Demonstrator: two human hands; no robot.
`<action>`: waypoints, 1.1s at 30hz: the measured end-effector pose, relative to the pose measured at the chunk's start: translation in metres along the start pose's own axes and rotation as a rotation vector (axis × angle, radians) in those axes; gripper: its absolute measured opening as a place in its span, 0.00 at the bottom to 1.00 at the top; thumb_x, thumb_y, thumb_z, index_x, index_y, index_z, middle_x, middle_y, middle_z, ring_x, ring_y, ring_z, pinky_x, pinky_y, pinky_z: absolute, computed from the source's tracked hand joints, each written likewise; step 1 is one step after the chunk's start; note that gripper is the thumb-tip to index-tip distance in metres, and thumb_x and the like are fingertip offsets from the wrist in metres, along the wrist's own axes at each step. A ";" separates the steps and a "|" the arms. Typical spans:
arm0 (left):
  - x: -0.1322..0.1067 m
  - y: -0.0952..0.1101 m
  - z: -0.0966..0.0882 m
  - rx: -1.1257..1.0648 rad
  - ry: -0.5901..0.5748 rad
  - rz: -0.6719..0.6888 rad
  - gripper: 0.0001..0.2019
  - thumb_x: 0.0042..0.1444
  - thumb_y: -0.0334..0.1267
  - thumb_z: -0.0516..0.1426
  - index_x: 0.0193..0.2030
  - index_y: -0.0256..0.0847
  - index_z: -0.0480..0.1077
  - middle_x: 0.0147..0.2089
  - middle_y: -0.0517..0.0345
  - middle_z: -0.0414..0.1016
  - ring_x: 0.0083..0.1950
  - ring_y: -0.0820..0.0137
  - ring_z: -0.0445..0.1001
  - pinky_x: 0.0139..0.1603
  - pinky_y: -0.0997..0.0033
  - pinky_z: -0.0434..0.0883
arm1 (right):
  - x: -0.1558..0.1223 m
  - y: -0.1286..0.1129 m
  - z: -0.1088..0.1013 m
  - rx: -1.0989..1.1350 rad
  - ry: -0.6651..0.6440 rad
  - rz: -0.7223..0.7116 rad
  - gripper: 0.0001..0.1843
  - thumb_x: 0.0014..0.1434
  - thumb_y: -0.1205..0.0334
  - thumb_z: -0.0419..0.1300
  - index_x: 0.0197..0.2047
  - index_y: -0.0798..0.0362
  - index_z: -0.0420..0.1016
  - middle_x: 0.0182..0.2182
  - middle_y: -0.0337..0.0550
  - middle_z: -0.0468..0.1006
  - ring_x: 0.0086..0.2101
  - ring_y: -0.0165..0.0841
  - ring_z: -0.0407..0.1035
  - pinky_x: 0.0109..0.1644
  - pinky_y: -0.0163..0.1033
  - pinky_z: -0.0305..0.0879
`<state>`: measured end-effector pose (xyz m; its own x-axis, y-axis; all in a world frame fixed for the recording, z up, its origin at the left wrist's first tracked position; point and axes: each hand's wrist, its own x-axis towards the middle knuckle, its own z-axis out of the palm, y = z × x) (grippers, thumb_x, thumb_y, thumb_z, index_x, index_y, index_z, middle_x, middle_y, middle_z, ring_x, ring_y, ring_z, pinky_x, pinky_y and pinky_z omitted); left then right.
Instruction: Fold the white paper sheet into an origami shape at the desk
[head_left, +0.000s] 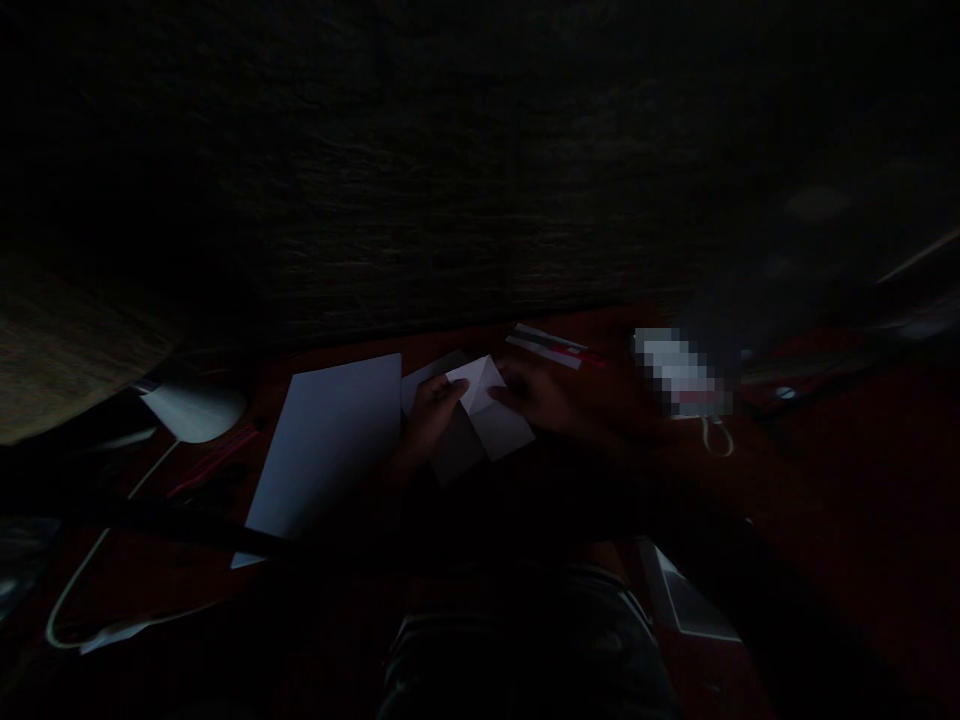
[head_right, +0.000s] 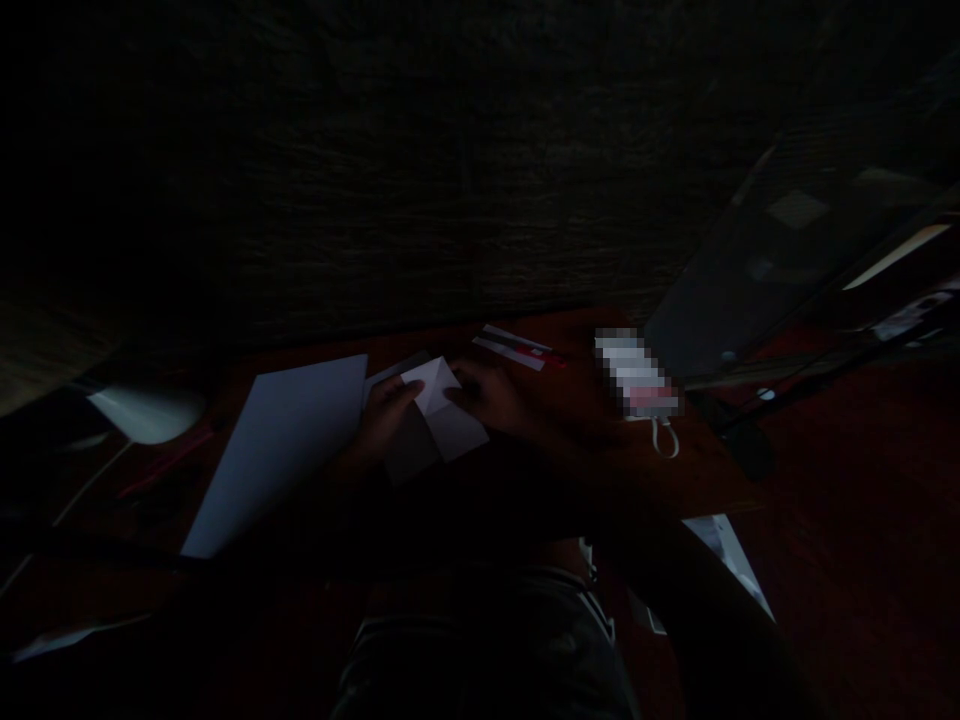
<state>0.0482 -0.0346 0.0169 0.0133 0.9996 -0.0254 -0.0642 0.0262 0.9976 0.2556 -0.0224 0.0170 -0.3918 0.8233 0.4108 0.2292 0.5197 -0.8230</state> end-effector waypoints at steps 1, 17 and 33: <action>0.000 0.000 0.000 -0.011 0.002 -0.010 0.14 0.49 0.47 0.70 0.36 0.40 0.80 0.33 0.56 0.82 0.34 0.64 0.79 0.35 0.67 0.73 | 0.000 0.001 0.000 0.016 0.012 -0.012 0.13 0.64 0.63 0.63 0.52 0.50 0.78 0.46 0.45 0.84 0.42 0.36 0.78 0.47 0.41 0.75; 0.006 0.002 -0.003 -0.091 -0.118 0.014 0.13 0.53 0.46 0.58 0.40 0.42 0.76 0.39 0.54 0.82 0.41 0.62 0.81 0.42 0.63 0.76 | -0.001 -0.004 -0.003 -0.026 -0.073 -0.099 0.15 0.67 0.66 0.61 0.51 0.44 0.86 0.48 0.42 0.88 0.47 0.37 0.82 0.56 0.45 0.76; 0.001 0.005 -0.001 0.047 -0.009 0.085 0.18 0.46 0.42 0.71 0.44 0.43 0.78 0.24 0.66 0.68 0.25 0.73 0.67 0.28 0.72 0.63 | -0.001 -0.004 -0.001 -0.114 -0.034 0.033 0.11 0.65 0.52 0.65 0.39 0.51 0.82 0.35 0.41 0.84 0.35 0.34 0.75 0.42 0.38 0.69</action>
<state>0.0474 -0.0334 0.0216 0.0191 0.9980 0.0600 -0.0185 -0.0596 0.9980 0.2559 -0.0248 0.0201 -0.4116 0.8332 0.3692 0.3415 0.5166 -0.7852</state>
